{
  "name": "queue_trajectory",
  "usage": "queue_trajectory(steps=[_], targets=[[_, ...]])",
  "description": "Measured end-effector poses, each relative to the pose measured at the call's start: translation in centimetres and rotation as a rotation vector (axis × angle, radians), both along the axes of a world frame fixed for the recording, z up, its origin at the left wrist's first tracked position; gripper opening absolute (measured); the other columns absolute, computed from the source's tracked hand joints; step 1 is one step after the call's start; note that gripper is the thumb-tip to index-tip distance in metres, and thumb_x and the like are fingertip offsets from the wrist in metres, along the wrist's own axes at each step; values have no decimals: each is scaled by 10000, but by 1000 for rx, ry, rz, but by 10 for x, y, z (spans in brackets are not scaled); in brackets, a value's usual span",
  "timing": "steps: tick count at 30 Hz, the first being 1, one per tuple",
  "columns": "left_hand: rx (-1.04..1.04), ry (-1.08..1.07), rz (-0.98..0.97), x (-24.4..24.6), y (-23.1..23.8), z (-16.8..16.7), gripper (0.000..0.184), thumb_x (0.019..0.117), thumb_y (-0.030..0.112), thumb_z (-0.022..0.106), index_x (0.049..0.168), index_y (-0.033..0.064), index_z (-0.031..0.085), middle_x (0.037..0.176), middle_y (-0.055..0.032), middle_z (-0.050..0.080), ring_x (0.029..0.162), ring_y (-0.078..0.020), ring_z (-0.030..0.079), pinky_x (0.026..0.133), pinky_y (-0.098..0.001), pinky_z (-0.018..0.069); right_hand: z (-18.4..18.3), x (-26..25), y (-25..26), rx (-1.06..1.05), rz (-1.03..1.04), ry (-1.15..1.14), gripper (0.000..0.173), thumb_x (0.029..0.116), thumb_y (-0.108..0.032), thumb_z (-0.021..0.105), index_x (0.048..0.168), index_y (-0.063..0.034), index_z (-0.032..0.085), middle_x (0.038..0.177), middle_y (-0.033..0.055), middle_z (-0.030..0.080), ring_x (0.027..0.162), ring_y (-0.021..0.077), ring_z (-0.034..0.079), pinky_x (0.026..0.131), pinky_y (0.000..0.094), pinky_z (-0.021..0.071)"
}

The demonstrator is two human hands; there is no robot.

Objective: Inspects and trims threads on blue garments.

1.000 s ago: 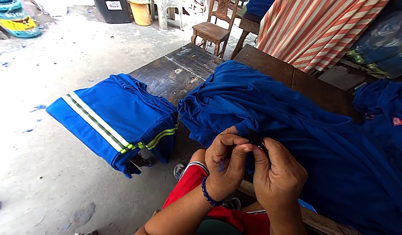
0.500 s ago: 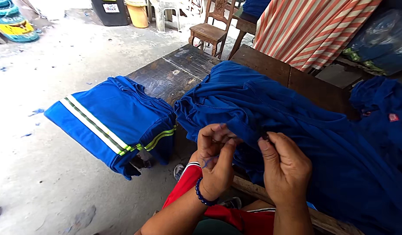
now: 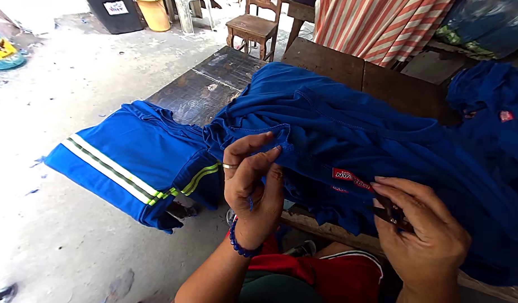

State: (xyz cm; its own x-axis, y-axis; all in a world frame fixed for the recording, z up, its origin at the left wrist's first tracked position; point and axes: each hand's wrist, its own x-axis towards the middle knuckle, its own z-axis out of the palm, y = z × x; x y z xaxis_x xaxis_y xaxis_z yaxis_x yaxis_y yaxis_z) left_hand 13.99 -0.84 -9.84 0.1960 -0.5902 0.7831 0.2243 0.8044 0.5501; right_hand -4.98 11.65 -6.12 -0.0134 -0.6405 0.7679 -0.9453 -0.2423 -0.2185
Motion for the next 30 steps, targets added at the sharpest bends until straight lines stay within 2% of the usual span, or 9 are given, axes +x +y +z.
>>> queue_trajectory(steps=[5, 9, 12, 15, 18, 21, 25, 28, 30], targets=[[94, -209, -282, 17, -6, 4, 157, 1007, -4, 575, 1141, 71, 610, 1056, 36, 704, 793, 14, 656, 660, -151, 559, 18, -27, -14, 42, 124, -150, 257, 1042, -130, 489, 1026, 73, 646, 809, 25, 584, 736, -86, 471, 679, 67, 385], [308, -295, -543, 30, -20, 0, 209, 1002, -31, 523, 1152, 102, 581, 892, 57, 659, 624, 31, 543, 531, -112, 439, 34, -43, -34, 193, 130, -407, 116, 1031, -171, 551, 1008, -117, 651, 745, -176, 504, 631, -141, 443, 587, 42, 375], [327, -282, -645, 33, -27, -3, 180, 1048, 36, 492, 1144, 92, 634, 853, 57, 645, 576, 33, 502, 491, -112, 403, 41, -42, -43, 285, 99, -564, 112, 1002, -118, 575, 945, -175, 652, 716, -179, 521, 622, -112, 476, 574, 54, 386], [233, -325, -638, 31, -30, -6, 230, 977, 215, 697, 1136, 50, 691, 950, 53, 713, 762, 10, 649, 663, -162, 556, 42, -39, -43, 290, 64, -634, 135, 992, -85, 589, 920, -173, 662, 703, -175, 543, 627, -108, 500, 583, 51, 400], [164, -405, -503, 25, -28, -5, 205, 874, 97, 782, 1041, -16, 742, 947, -13, 704, 833, -42, 668, 735, -191, 581, 43, -37, -42, 284, 44, -682, 152, 988, -63, 593, 913, -167, 672, 700, -172, 560, 627, -105, 515, 580, 53, 408], [181, -387, -449, 25, -29, -4, 34, 919, 3, 687, 918, 24, 713, 821, 31, 685, 716, 2, 626, 652, -151, 533, 42, -36, -43, 283, 38, -705, 171, 987, -52, 588, 885, -170, 659, 684, -170, 548, 612, -103, 503, 568, 55, 395], [197, -369, -456, 26, -29, -4, 149, 1038, 53, 510, 939, 93, 614, 778, 83, 587, 663, 36, 539, 598, -121, 451, 41, -36, -44, 297, 24, -711, 178, 989, -61, 595, 872, -178, 658, 672, -164, 539, 596, -97, 488, 555, 57, 380], [295, -296, -560, 28, -31, -8, 261, 1113, 236, 362, 929, 174, 536, 765, 68, 573, 552, 22, 464, 461, -117, 349, 41, -35, -44, 306, 2, -715, 169, 990, -64, 600, 874, -171, 659, 668, -158, 533, 594, -96, 484, 553, 61, 377], [296, -268, -657, 32, -33, -13, 349, 1101, 457, 362, 962, 208, 563, 835, 80, 606, 596, 24, 501, 491, -125, 385, 40, -34, -45, 305, 8, -704, 173, 991, -64, 597, 866, -171, 651, 662, -157, 525, 584, -97, 475, 545, 59, 371]])
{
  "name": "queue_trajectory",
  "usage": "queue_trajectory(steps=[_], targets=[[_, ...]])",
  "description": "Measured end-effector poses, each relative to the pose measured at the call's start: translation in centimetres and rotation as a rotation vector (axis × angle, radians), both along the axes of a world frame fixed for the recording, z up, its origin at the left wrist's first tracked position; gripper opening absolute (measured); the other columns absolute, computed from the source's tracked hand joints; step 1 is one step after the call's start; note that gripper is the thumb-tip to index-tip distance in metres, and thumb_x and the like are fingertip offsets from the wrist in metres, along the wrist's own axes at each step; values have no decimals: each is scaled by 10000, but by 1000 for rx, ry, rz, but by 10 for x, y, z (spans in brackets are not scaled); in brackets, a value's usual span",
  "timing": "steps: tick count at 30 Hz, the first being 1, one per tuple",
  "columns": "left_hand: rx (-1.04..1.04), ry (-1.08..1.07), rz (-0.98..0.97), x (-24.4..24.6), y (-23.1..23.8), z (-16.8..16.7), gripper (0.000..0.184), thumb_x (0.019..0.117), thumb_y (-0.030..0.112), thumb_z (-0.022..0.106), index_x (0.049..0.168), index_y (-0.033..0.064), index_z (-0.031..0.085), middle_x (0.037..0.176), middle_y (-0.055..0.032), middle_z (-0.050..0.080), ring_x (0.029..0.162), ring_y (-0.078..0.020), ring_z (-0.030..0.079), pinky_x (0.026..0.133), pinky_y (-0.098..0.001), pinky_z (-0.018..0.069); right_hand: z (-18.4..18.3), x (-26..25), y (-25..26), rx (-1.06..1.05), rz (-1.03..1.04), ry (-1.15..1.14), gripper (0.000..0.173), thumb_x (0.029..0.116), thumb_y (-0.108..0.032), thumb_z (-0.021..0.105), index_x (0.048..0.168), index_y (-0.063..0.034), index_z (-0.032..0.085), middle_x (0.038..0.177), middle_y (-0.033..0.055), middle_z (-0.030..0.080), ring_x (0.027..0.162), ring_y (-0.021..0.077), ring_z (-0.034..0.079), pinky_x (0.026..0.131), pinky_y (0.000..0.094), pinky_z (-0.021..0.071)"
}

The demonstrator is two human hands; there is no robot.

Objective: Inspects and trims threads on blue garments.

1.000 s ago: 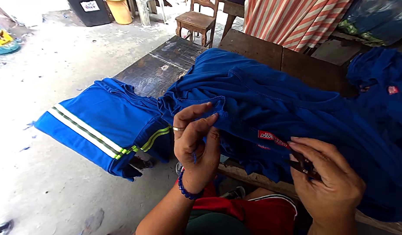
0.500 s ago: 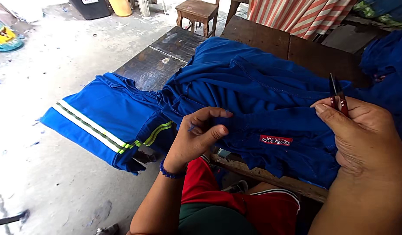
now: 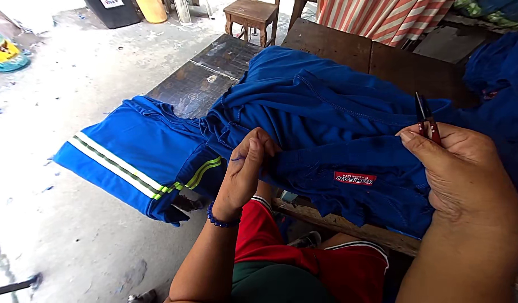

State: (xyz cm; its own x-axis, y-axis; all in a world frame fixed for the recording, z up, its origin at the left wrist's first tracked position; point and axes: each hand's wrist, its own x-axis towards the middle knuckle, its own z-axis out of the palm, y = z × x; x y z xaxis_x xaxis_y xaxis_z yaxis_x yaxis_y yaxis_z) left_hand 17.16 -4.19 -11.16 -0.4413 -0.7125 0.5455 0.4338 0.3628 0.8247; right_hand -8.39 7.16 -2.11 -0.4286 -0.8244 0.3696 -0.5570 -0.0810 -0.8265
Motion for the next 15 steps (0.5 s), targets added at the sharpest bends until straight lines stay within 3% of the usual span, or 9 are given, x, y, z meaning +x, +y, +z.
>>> queue_trajectory(steps=[1, 3, 5, 6, 10, 13, 15], targets=[[-26, 3, -43, 2, -1, -2, 335, 1077, 488, 429, 1018, 206, 601, 907, 89, 626, 673, 26, 542, 552, -133, 431, 0, 0, 0, -4, 5, 6, 172, 990, -62, 597, 866, -168, 653, 657, -157, 521, 577, -96, 467, 539, 60, 366], [-147, -11, -90, 2, -2, -2, 226, 952, 261, 630, 1132, 129, 663, 1030, 65, 663, 860, 5, 627, 714, -169, 537, -1, 0, 0, -4, 13, 13, 169, 992, -62, 595, 871, -164, 656, 658, -157, 520, 574, -96, 463, 536, 60, 365], [-283, -86, -19, -3, 2, 1, 327, 794, 86, 698, 1117, 32, 703, 983, 12, 622, 904, -25, 601, 758, -165, 524, -2, 0, 0, 0, 14, 17, 169, 990, -63, 597, 870, -166, 655, 659, -156, 520, 572, -94, 463, 534, 60, 364], [-322, -110, 31, -7, 4, 2, 326, 773, 55, 734, 1095, 9, 735, 938, 6, 601, 897, -27, 577, 769, -151, 502, -2, 0, 0, 3, 17, 16, 165, 990, -64, 598, 872, -165, 654, 660, -154, 518, 571, -93, 462, 534, 61, 363], [-420, -154, 232, -23, 7, -1, 211, 814, 136, 847, 991, 30, 804, 799, 6, 645, 802, -28, 540, 721, -161, 428, -3, 1, 0, -1, 24, 23, 166, 988, -70, 605, 862, -168, 648, 650, -153, 508, 559, -90, 448, 518, 64, 346], [-378, -128, 225, -26, 6, 0, 55, 858, 86, 788, 876, 35, 799, 743, 16, 654, 756, -31, 533, 676, -181, 408, -5, 1, 0, -2, 23, 39, 168, 989, -85, 609, 849, -171, 639, 639, -151, 494, 541, -85, 429, 502, 70, 330], [-312, -88, 155, -23, 5, 2, 61, 905, 70, 735, 859, 36, 758, 763, 36, 638, 767, -12, 566, 692, -163, 455, -5, 0, 0, 3, 15, 55, 157, 992, -96, 604, 857, -167, 640, 641, -146, 485, 538, -83, 420, 498, 72, 320]])
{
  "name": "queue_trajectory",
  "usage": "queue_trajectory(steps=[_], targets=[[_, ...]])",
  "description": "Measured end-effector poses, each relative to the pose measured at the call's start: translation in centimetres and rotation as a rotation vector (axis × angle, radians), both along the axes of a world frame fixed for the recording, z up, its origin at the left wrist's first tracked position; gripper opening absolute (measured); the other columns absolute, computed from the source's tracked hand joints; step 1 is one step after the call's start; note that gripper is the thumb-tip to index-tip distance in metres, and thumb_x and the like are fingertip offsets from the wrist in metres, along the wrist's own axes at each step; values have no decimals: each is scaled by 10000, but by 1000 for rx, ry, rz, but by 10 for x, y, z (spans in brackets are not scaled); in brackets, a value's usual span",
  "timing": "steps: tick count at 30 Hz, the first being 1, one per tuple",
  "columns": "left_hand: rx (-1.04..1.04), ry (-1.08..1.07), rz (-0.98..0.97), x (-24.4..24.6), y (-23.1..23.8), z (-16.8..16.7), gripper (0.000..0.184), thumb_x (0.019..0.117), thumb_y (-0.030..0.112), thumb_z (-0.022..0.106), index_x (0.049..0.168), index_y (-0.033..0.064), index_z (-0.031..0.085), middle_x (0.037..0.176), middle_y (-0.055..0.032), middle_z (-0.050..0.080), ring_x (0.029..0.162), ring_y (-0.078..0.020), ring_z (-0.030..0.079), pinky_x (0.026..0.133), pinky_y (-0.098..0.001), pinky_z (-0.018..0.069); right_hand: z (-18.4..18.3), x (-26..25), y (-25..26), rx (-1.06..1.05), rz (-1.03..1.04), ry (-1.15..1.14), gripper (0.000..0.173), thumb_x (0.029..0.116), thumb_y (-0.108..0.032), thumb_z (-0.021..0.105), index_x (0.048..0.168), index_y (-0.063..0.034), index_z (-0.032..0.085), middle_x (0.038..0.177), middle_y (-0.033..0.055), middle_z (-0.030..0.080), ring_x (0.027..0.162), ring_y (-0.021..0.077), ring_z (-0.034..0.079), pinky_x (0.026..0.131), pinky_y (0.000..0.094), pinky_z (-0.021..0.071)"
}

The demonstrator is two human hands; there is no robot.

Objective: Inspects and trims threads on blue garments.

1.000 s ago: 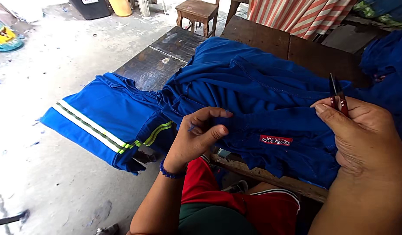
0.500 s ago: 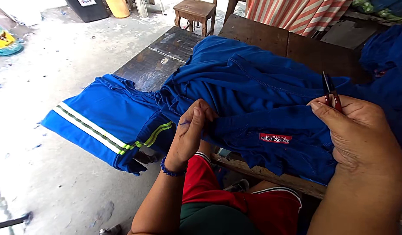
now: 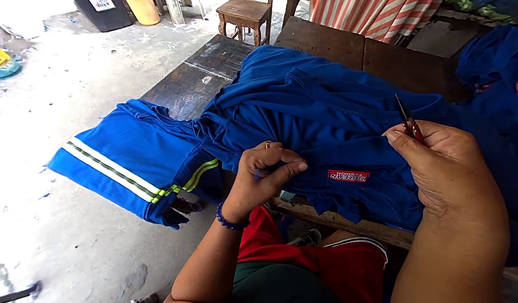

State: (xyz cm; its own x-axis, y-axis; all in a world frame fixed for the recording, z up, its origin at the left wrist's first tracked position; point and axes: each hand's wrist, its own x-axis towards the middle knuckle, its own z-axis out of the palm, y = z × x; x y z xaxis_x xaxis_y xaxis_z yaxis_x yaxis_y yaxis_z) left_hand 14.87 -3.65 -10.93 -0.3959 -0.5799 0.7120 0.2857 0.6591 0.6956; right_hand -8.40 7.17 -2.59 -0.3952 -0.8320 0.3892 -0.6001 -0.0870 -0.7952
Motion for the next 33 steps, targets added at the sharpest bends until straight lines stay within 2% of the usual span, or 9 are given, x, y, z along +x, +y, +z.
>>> queue_trajectory(steps=[8, 12, 14, 16, 18, 21, 24, 30, 33], targets=[[208, 58, -83, 5, 0, 10, 162, 1055, 77, 467, 932, 107, 567, 830, 41, 594, 746, -17, 583, 662, -172, 497, -2, 3, -1, -5, -24, 47, 151, 987, -108, 604, 852, -162, 645, 649, -148, 489, 555, -92, 427, 510, 72, 328], [254, 89, -158, 12, -4, 5, 287, 1123, 265, 321, 982, 155, 546, 878, 55, 624, 813, -27, 623, 714, -203, 533, 0, 2, -1, -3, -14, 17, 160, 985, -87, 601, 851, -161, 650, 653, -150, 495, 566, -91, 437, 526, 70, 342], [210, 56, -204, 18, -6, 3, 234, 1079, 230, 408, 1046, 118, 610, 931, 53, 644, 833, -17, 618, 722, -198, 526, 0, 2, 0, -9, -10, -3, 178, 983, -76, 601, 838, -169, 645, 654, -153, 505, 575, -93, 451, 533, 66, 350], [95, -28, -205, 21, -6, 5, 236, 870, 69, 563, 1084, 43, 660, 984, 18, 672, 865, -12, 638, 737, -179, 546, 1, 2, 0, -12, -16, -16, 175, 981, -66, 602, 844, -164, 651, 657, -152, 512, 575, -92, 456, 530, 66, 352], [-45, -111, -126, 18, -3, 8, 321, 760, 2, 655, 1072, -10, 732, 955, -24, 651, 899, -38, 609, 775, -168, 520, 1, 3, 1, -8, -23, -25, 170, 982, -61, 602, 854, -159, 655, 660, -149, 513, 573, -90, 456, 529, 67, 350], [-163, -154, 60, 5, 0, 4, 243, 809, 98, 799, 1044, 38, 793, 832, -4, 602, 807, -36, 546, 719, -151, 453, 1, 3, 1, -7, -29, -29, 168, 985, -64, 605, 858, -162, 652, 659, -145, 511, 571, -84, 454, 524, 72, 349], [-177, -108, 154, -6, -2, -1, 150, 840, 148, 821, 950, 46, 810, 804, -17, 704, 762, -41, 567, 697, -187, 444, 0, 3, 1, -5, -17, -23, 174, 988, -78, 605, 844, -167, 641, 649, -141, 496, 549, -79, 435, 505, 73, 330], [126, 89, -127, 1, -3, 3, 54, 894, 17, 700, 854, 42, 725, 798, 33, 660, 754, -12, 611, 678, -167, 507, -2, 4, 1, -7, -9, 26, 159, 983, -101, 607, 843, -165, 645, 635, -139, 478, 536, -80, 413, 496, 78, 314], [191, 61, -147, 3, -3, 6, 84, 942, -2, 639, 896, 55, 680, 803, 41, 660, 713, 1, 607, 643, -160, 512, -3, 5, 1, -4, -22, 68, 151, 988, -112, 602, 848, -156, 641, 636, -138, 465, 533, -84, 397, 493, 78, 300]])
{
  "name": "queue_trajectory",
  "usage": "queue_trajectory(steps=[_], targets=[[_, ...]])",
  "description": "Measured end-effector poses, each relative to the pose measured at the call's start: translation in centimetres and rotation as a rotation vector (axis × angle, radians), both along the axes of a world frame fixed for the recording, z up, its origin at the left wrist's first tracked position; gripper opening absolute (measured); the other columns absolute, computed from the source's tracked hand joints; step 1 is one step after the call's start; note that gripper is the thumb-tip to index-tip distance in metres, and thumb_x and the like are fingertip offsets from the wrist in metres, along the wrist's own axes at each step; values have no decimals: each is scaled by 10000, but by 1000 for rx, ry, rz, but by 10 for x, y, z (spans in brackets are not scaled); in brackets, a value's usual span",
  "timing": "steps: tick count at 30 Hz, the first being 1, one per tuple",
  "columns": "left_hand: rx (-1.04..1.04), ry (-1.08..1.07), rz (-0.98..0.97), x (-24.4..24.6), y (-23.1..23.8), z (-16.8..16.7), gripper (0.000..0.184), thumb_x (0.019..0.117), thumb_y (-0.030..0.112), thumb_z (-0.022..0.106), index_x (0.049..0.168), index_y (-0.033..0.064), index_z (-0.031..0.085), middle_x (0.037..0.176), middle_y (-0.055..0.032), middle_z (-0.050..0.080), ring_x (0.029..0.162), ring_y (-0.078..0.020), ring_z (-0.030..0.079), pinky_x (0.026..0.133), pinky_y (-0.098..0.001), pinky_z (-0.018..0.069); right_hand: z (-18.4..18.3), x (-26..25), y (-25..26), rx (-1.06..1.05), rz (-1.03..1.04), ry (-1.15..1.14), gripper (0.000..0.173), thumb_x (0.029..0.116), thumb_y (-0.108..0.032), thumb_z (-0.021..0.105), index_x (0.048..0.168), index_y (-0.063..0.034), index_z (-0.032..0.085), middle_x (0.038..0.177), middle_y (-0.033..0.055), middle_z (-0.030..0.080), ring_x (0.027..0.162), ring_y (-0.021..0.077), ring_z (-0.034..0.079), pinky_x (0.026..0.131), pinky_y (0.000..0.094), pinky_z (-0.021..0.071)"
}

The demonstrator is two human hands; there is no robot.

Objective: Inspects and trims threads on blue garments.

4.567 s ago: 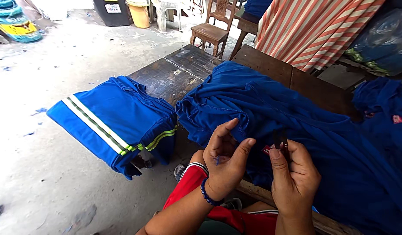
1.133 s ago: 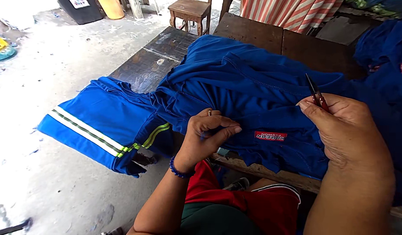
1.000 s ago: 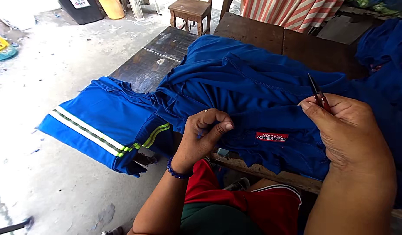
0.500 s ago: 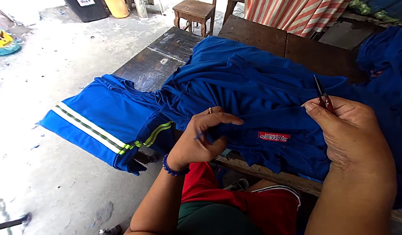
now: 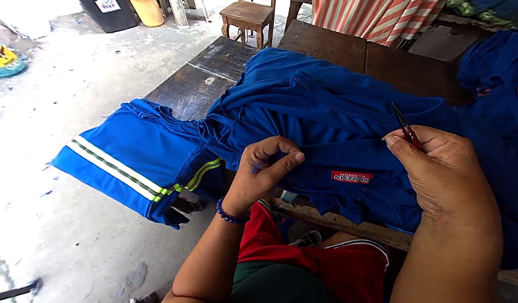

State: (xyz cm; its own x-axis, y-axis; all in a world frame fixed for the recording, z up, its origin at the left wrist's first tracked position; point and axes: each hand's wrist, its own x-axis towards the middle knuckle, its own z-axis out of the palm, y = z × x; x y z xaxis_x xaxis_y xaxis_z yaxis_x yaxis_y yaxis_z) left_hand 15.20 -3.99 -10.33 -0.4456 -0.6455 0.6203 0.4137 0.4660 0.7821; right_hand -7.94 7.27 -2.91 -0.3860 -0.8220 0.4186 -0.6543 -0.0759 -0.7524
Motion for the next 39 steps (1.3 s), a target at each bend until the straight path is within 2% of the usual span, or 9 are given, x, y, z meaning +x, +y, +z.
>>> queue_trajectory(steps=[5, 11, 14, 17, 23, 29, 32, 35, 39], targets=[[51, -67, 29, 1, -1, 7, 184, 1047, 63, 483, 898, 80, 589, 787, 28, 555, 682, -21, 537, 601, -162, 453, 0, 2, -1, 7, -23, 37, 164, 995, -139, 598, 834, -152, 626, 623, -131, 436, 519, -80, 373, 484, 86, 282], [188, -31, -58, 10, -5, 5, 316, 1110, 237, 309, 975, 147, 582, 846, 47, 598, 757, -23, 589, 655, -178, 503, 0, 1, 0, -10, -3, 11, 155, 985, -108, 596, 842, -151, 637, 646, -141, 472, 555, -90, 416, 513, 74, 320], [108, -8, -145, 18, -9, 1, 218, 917, 101, 517, 1038, 83, 698, 884, 46, 680, 747, -7, 625, 642, -175, 522, 1, 0, 0, -16, -7, -22, 162, 979, -94, 602, 835, -154, 641, 654, -144, 487, 570, -87, 433, 529, 78, 336], [-121, -80, -97, 18, -12, 2, 244, 808, 5, 678, 1041, -26, 743, 984, -28, 728, 895, -32, 675, 784, -185, 570, 2, 0, 1, -18, -16, -52, 166, 972, -72, 604, 836, -158, 643, 657, -150, 502, 580, -88, 454, 540, 76, 354], [-340, -147, 116, 9, -10, 3, 44, 873, 13, 746, 889, -18, 772, 875, -69, 718, 842, -56, 671, 769, -183, 556, 1, 0, 1, -31, -23, -64, 161, 975, -74, 607, 848, -160, 653, 662, -147, 510, 577, -86, 454, 530, 75, 347], [-69, -67, 130, 1, 6, 3, 75, 980, 2, 600, 925, 15, 651, 767, 15, 623, 664, -7, 571, 612, -158, 489, -2, 2, 1, -20, -3, 55, 118, 999, -143, 588, 894, -131, 640, 671, -137, 472, 561, -98, 414, 518, 69, 321], [156, 75, 67, -2, 12, 5, 98, 1011, 13, 568, 945, 75, 605, 762, 32, 603, 658, -13, 571, 605, -168, 498, -1, 4, 5, -43, 17, 173, 201, 1007, -267, 602, 1094, -95, 659, 816, -91, 550, 674, -85, 481, 603, 79, 393], [283, 158, 47, -2, 14, 8, 139, 1024, 24, 551, 916, 108, 576, 713, 40, 574, 613, -13, 550, 565, -164, 476, 5, 16, 15, -89, -31, 333, 421, 1061, -341, 529, 1265, 24, 578, 983, 68, 577, 800, 18, 506, 704, 184, 421], [343, 163, 10, 0, 16, 10, 166, 1047, 57, 512, 902, 125, 554, 688, 49, 540, 580, -5, 513, 529, -151, 433, 7, 48, 25, -210, 70, 311, 321, 1038, -234, 592, 1121, 76, 611, 934, -8, 643, 829, -115, 553, 748, 66, 470]])
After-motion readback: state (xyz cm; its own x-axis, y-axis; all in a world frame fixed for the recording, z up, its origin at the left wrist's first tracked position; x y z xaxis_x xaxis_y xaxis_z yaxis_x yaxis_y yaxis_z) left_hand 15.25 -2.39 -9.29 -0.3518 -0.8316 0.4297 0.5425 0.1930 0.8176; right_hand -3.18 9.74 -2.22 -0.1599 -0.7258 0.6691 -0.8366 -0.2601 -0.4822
